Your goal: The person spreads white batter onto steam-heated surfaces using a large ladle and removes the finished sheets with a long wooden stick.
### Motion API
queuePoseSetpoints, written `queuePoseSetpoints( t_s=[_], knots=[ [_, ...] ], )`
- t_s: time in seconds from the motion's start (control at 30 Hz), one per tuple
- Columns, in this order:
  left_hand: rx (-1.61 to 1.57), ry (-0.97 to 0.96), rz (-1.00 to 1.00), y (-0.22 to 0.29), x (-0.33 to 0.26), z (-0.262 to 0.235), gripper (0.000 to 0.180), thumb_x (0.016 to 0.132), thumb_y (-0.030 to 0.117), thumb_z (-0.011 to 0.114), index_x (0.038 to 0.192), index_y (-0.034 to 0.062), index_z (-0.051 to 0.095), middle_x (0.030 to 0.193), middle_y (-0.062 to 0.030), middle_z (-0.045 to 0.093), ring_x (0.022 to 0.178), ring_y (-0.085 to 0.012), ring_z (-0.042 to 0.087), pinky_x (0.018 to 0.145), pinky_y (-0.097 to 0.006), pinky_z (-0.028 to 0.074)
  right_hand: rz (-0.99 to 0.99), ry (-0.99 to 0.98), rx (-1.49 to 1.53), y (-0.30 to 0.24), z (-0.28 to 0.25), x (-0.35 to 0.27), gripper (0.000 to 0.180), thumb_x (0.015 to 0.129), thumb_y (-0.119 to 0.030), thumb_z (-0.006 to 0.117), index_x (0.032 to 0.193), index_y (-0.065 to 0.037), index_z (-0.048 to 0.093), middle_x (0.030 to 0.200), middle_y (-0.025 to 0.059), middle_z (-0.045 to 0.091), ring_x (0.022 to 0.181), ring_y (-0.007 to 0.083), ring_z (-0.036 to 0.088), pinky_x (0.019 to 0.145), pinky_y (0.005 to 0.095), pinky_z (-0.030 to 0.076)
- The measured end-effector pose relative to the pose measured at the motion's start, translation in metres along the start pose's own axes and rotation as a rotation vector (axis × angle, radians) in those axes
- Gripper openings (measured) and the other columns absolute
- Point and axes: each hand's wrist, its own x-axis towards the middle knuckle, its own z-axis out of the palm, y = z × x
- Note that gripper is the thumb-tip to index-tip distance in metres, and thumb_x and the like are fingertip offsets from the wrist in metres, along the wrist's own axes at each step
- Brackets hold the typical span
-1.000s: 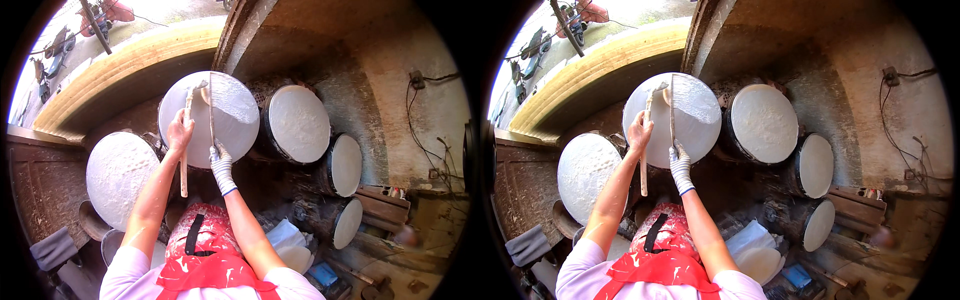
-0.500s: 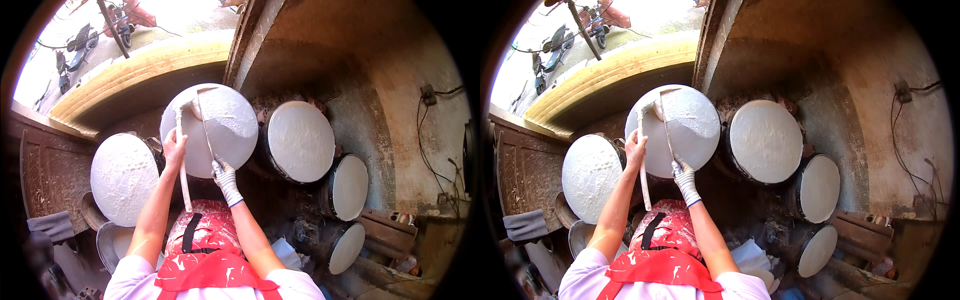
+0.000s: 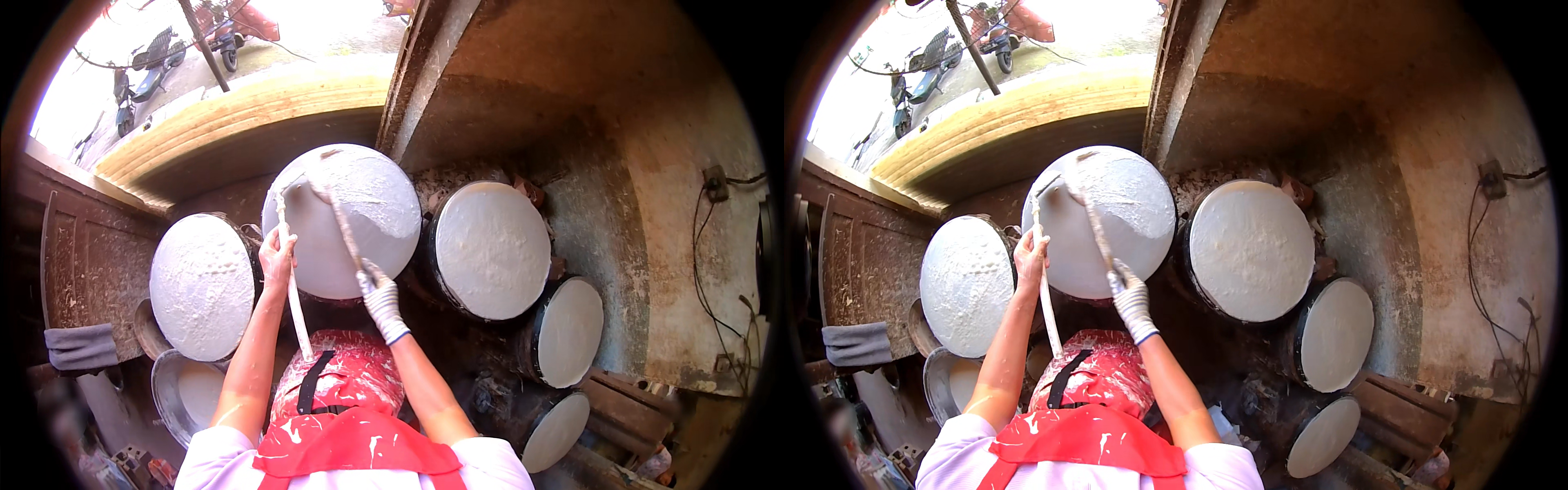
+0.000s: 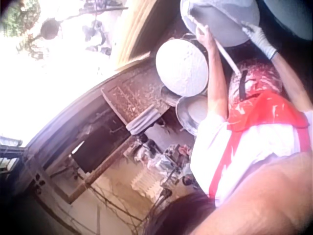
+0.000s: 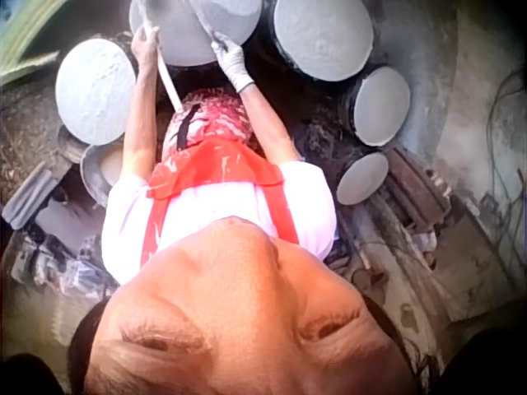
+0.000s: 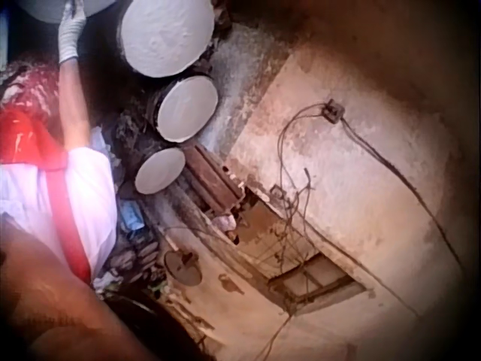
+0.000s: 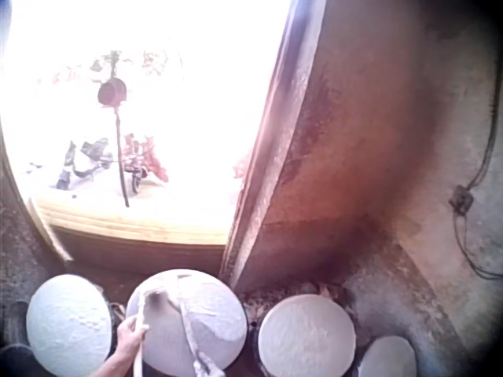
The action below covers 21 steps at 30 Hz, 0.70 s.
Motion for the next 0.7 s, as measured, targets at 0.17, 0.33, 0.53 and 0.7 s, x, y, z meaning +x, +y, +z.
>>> queuePoseSetpoints(
  t_s=[0.17,0.33,0.53,0.7],
  knots=[
    [-0.021,0.006,-0.014,0.004,-0.008,0.005,0.035,0.082,0.007,0.059,0.114,-0.0038,0.052,0.067,0.0017,0.052,0.045,-0.0033,0.042,0.037,-0.017,0.034,0.088,0.252,0.097,0.025,-0.062,0.045,0.03,0.087,-0.013,0.057,0.112,0.004,0.057,0.103,0.0096,0.063,0.09,0.0145,0.056,0.084,0.0278,0.044],
    [-0.031,0.022,-0.033,-0.002,-0.009,0.0,0.036,0.082,0.007,0.059,0.116,-0.0044,0.051,0.066,0.0019,0.051,0.044,-0.0034,0.042,0.037,-0.017,0.033,0.115,-0.078,0.027,0.0,-0.031,0.057,0.031,0.087,-0.012,0.058,0.113,0.003,0.057,0.102,0.0102,0.064,0.091,0.0138,0.057,0.084,0.0269,0.045],
    [-0.01,0.077,-0.065,0.01,-0.018,-0.009,0.036,0.082,0.007,0.058,0.116,-0.0053,0.051,0.065,0.0016,0.051,0.043,-0.0043,0.041,0.037,-0.018,0.033,0.039,-0.191,-0.176,-0.015,-0.037,0.021,0.034,0.086,-0.013,0.059,0.118,0.0,0.055,0.109,0.0115,0.063,0.097,0.0153,0.059,0.088,0.0267,0.044],
    [-0.031,0.07,-0.077,0.005,-0.02,-0.006,0.038,0.081,0.008,0.059,0.116,-0.0053,0.051,0.063,0.0011,0.05,0.042,-0.0047,0.041,0.037,-0.018,0.034,0.0,0.011,-0.262,0.001,-0.073,0.084,0.029,0.087,-0.014,0.057,0.112,0.001,0.058,0.097,0.0117,0.066,0.084,0.0134,0.058,0.079,0.0282,0.046]
  ],
)
